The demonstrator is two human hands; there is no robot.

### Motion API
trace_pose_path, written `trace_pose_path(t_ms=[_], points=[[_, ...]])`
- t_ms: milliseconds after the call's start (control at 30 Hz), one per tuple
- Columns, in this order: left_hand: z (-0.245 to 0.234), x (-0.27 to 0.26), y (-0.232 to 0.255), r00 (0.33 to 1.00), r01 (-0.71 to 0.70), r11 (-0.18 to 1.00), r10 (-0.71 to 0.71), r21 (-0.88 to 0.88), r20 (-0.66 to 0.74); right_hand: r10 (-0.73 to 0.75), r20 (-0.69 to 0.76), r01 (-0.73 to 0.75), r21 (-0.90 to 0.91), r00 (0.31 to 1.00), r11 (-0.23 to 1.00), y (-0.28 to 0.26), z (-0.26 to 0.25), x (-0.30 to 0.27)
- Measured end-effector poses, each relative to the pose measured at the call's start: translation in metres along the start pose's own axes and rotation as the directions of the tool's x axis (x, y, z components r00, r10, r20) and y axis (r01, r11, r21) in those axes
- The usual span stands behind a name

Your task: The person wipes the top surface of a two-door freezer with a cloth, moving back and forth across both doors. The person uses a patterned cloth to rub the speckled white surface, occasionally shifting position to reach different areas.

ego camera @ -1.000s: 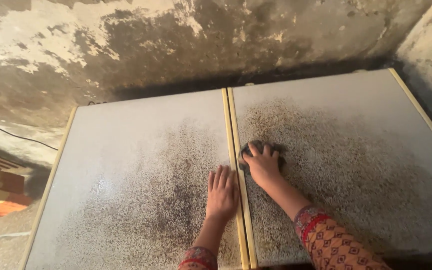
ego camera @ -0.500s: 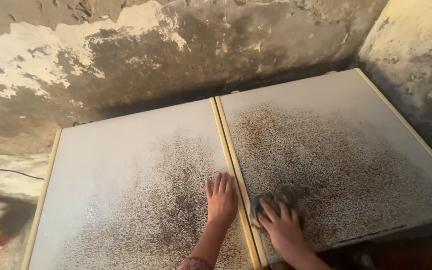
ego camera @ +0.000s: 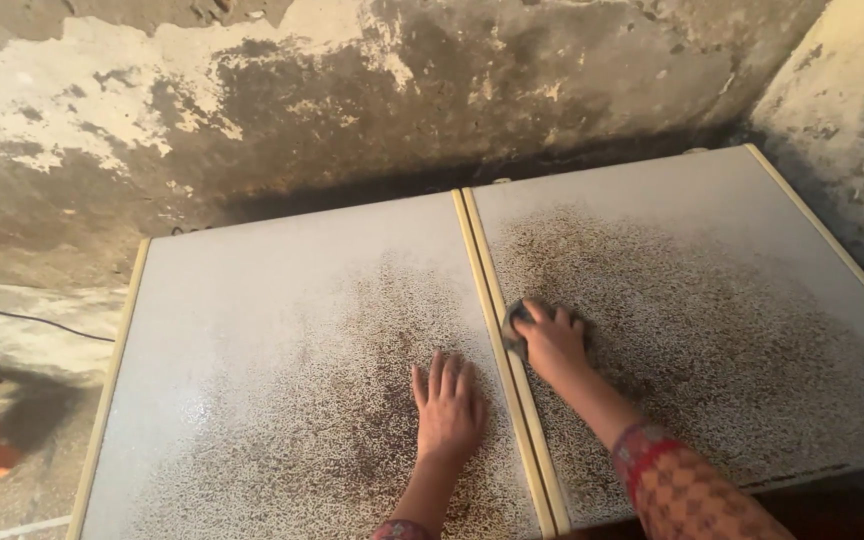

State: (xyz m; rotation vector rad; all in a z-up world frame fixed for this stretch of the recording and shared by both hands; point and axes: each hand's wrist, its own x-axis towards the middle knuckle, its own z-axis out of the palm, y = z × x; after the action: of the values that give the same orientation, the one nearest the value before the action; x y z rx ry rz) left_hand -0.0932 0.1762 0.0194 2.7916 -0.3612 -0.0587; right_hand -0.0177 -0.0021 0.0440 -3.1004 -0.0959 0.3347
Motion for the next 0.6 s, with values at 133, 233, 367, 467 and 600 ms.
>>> trace_pose_path(t_ms=[133,233,367,467,600], points=[[0.001,-0.003,-0.001,1.0,0.001,1.0,-0.001,0.017,-0.009,-0.001,-0.072,0.002,0.009,0.997,1.0,-0.005,0.004,0.006],[-0.002,-0.001,-0.001,0.999,-0.013,1.0,0.013,0.006,-0.037,0.0,-0.064,-0.001,-0.029,0.998,1.0,-0.006,0.006,-0.01],[-0.003,-0.004,0.0,1.0,-0.017,1.0,0.016,0.006,0.005,0.001,0.029,-0.002,0.02,1.0,1.0,-0.002,0.015,-0.055],[-0.001,-0.003,-0.002,1.0,-0.015,1.0,0.015,0.013,0.002,-0.066,-0.051,0.068,0.025,0.996,0.997,0.003,0.031,-0.114],[0.003,-0.002,-0.004,0.995,-0.069,0.995,0.074,0.072,-0.074,-0.009,0.065,0.008,0.01,0.998,1.0,0.005,0.049,-0.173]])
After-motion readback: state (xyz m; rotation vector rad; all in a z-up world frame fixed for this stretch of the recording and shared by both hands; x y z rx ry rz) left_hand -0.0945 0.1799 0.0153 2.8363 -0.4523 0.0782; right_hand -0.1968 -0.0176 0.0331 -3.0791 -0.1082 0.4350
